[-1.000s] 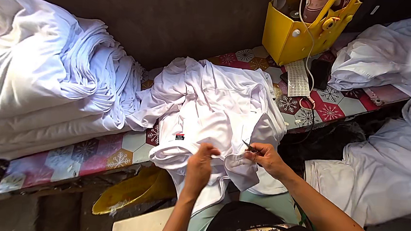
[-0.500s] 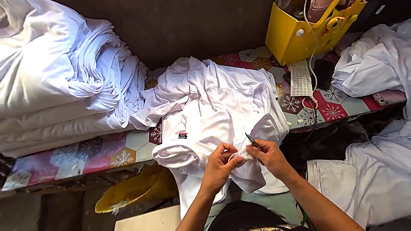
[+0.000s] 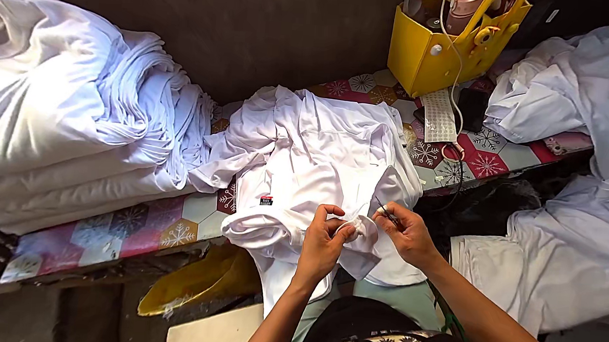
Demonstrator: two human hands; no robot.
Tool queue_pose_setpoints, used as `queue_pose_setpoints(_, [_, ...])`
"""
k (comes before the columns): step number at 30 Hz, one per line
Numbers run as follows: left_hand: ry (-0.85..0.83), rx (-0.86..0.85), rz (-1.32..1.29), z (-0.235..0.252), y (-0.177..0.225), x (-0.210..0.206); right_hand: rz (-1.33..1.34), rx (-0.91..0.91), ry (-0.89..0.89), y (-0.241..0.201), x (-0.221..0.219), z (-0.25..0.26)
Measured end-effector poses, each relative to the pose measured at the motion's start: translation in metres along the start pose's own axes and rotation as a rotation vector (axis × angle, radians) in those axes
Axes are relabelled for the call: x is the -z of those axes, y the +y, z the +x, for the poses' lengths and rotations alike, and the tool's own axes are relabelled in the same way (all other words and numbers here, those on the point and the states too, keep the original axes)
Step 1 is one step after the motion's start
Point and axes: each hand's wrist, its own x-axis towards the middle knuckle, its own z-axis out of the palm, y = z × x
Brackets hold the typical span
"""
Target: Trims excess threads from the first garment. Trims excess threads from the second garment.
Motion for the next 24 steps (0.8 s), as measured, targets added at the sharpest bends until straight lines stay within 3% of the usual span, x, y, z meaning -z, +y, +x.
queue_pose_setpoints(3, [-0.030, -0.005, -0.005, 0.000, -0.001, -0.005, -0.125, 0.149, -0.036, 0.007, -0.002, 0.000])
queue_pose_setpoints(7, [-0.036, 0.015, -0.038, 0.000, 0.003, -0.011, -0.529, 0.371, -0.028, 0.004, -0.010, 0.001])
queue_pose_setpoints(9, [-0.021, 0.031, -0.072, 0.000, 0.002, -0.010, -0.507, 0.306, -0.085, -0.002, -0.011, -0.001])
queue_pose_setpoints(14, [0.023, 0.047, -0.134, 0.002, -0.003, -0.004, 0.017, -0.100, -0.095, -0.017, -0.004, -0.002])
queue_pose_setpoints(18, [0.041, 0.123, -0.235, 0.003, -0.003, -0.002, -0.162, -0.062, -0.080, 0.001, 0.010, -0.008])
queue_pose_setpoints(24, [0.021, 0.135, -0.212, 0.003, 0.000, -0.003, -0.478, 0.137, -0.056, 0.014, 0.005, -0.015])
